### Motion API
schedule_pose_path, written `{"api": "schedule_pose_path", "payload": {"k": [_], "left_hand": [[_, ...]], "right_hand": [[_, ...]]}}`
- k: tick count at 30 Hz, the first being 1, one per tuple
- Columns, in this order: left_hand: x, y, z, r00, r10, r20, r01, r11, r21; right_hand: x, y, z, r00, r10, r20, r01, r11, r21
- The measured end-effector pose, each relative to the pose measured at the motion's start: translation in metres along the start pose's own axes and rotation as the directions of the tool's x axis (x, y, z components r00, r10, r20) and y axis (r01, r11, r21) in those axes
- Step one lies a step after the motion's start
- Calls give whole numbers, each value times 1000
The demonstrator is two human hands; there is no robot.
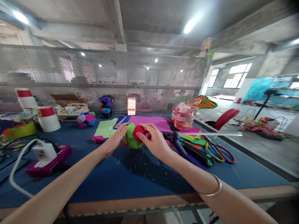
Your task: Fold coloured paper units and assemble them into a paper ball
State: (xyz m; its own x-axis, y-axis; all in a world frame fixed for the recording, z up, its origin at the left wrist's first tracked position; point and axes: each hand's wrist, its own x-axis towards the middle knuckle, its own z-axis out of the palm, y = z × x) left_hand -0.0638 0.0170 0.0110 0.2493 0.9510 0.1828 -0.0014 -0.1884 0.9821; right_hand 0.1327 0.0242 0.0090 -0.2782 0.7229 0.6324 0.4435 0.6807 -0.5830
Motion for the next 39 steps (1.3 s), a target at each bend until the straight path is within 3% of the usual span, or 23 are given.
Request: {"api": "schedule_pose_path", "payload": {"k": [7,13,21,26,29,32,35,39], "left_hand": [[2,0,-5,999,28,46,-30,999,45],[4,-6,-3,993,-57,100,49,996,72],[5,-11,-11,991,2,131,-21,989,144],[8,-20,-15,982,25,190,-42,995,87],[11,-26,-13,980,15,199,-22,999,36],[13,-32,-11,973,33,230,-42,999,32],[12,-36,-7,967,21,252,-30,999,33],[10,-36,-1,951,-13,310,-5,998,57]], "right_hand": [[0,-1,0,1000,-2,15,2,1000,-7],[0,2,3,999,-28,20,28,999,-21],[0,4,1,999,11,31,-11,1000,-23],[4,8,3,990,138,-7,-135,978,161],[7,9,3,954,298,-3,-276,887,370],[8,4,1,893,444,80,-407,715,568],[8,-1,1,850,497,178,-467,552,691],[9,-3,2,827,511,235,-498,469,730]]}}
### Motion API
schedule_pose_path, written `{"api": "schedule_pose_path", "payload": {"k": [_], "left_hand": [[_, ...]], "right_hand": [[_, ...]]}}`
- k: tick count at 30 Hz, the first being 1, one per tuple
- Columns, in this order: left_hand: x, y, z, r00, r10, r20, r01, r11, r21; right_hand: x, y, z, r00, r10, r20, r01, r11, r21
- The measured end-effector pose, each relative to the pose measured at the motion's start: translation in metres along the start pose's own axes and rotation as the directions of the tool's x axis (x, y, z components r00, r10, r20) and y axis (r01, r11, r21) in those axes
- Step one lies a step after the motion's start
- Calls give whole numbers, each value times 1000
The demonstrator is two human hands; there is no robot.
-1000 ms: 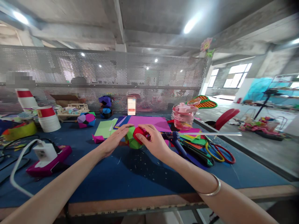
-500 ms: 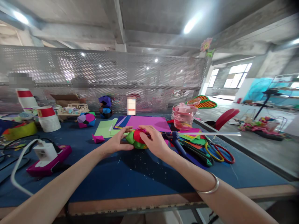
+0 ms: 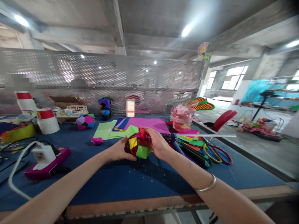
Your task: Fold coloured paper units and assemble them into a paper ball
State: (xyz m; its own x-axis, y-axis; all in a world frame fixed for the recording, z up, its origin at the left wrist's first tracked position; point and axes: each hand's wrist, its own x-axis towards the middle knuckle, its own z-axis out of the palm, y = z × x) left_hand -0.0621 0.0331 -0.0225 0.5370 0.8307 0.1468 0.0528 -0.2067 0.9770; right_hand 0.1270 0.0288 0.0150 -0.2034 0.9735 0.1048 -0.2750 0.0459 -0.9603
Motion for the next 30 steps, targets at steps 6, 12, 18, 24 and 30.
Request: {"api": "schedule_pose_path", "payload": {"k": [6,12,18,24,30], "left_hand": [[2,2,7,998,65,22,-68,990,122],[3,2,11,997,78,7,-78,995,62],[-2,14,4,989,21,-143,-40,991,-127],[-5,24,1,981,31,-192,-87,953,-291],[-7,26,2,979,33,-201,-101,937,-335]], "right_hand": [[5,-1,-2,995,-69,-78,74,995,71],[7,-4,-10,984,-155,-92,160,986,48],[17,-12,-20,960,-216,-176,224,974,24],[23,-5,-25,970,-169,-176,164,986,-40],[17,3,-19,996,-60,-68,59,998,-23]]}}
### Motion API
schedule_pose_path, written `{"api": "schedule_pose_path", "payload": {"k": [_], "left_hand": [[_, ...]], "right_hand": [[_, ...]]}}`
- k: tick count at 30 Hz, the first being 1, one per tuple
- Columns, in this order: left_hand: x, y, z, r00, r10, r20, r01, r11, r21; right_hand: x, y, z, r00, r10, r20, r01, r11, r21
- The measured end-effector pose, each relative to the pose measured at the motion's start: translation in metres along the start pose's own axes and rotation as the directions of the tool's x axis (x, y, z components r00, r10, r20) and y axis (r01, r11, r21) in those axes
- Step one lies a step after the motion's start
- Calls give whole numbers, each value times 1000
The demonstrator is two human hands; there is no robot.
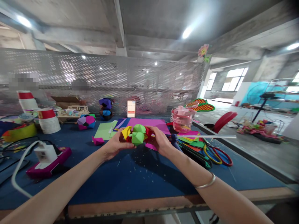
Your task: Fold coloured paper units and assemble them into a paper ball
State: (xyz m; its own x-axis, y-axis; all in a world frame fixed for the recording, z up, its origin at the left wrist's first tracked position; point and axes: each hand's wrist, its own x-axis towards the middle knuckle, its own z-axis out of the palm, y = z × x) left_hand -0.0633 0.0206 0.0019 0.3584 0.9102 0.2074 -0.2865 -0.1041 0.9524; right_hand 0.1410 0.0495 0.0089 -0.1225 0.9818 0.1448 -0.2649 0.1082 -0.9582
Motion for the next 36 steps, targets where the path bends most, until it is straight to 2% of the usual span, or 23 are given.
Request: {"api": "schedule_pose_path", "payload": {"k": [5,9,11,14,16,23,26,28,31,36], "left_hand": [[-2,-1,0,993,-81,81,91,988,-125],[-3,-1,2,978,-154,139,185,949,-253],[-2,-1,4,974,-192,117,218,929,-297],[-2,-2,8,969,-244,33,243,929,-279],[-1,-3,9,970,-243,1,236,942,-239],[-2,-4,11,987,-157,-12,153,973,-171],[-2,-2,12,988,-153,-26,147,974,-172],[-2,-2,11,989,-144,-21,139,976,-169],[0,0,6,993,-113,-37,106,982,-157],[2,6,0,986,-59,-153,43,993,-110]], "right_hand": [[-9,-2,7,997,21,80,-15,998,-69],[-10,2,10,989,-17,148,40,986,-159],[-9,6,9,979,-68,193,113,966,-234],[-8,10,6,962,-122,246,204,917,-343],[-7,11,4,962,-124,242,209,907,-365],[0,10,2,980,-146,137,183,929,-322],[2,12,2,978,-187,90,207,899,-386],[2,13,1,969,-224,107,248,851,-463],[2,14,-2,963,-214,165,270,801,-534],[2,7,-7,964,-114,240,230,810,-539]]}}
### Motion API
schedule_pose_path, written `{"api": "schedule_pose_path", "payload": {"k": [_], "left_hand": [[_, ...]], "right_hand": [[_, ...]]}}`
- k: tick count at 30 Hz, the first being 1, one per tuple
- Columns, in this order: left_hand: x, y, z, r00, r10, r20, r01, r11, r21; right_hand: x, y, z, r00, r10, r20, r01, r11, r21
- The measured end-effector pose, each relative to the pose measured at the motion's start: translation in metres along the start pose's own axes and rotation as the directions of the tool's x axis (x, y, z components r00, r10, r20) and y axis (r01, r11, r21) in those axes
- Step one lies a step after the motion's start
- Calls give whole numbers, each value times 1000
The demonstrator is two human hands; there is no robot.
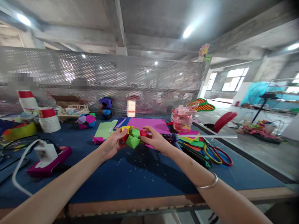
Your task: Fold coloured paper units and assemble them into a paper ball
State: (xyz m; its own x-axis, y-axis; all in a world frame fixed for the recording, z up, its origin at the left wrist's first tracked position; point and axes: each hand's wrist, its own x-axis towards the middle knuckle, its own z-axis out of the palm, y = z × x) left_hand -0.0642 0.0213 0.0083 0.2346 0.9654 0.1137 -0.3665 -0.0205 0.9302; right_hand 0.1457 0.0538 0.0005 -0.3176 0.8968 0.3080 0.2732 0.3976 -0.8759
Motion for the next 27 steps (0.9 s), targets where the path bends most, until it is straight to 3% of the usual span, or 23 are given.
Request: {"api": "schedule_pose_path", "payload": {"k": [10,15,22,27], "left_hand": [[-2,6,1,993,-112,-21,110,990,-88],[-2,5,0,995,-97,15,98,992,-74],[-2,12,2,995,-83,-51,79,994,-79],[3,3,-6,996,43,-79,-35,994,103]], "right_hand": [[0,1,-10,951,-202,234,228,969,-91],[1,0,-11,932,-270,241,316,932,-176],[4,-7,-18,954,-265,138,278,957,-85],[0,-14,-18,949,-306,76,312,944,-103]]}}
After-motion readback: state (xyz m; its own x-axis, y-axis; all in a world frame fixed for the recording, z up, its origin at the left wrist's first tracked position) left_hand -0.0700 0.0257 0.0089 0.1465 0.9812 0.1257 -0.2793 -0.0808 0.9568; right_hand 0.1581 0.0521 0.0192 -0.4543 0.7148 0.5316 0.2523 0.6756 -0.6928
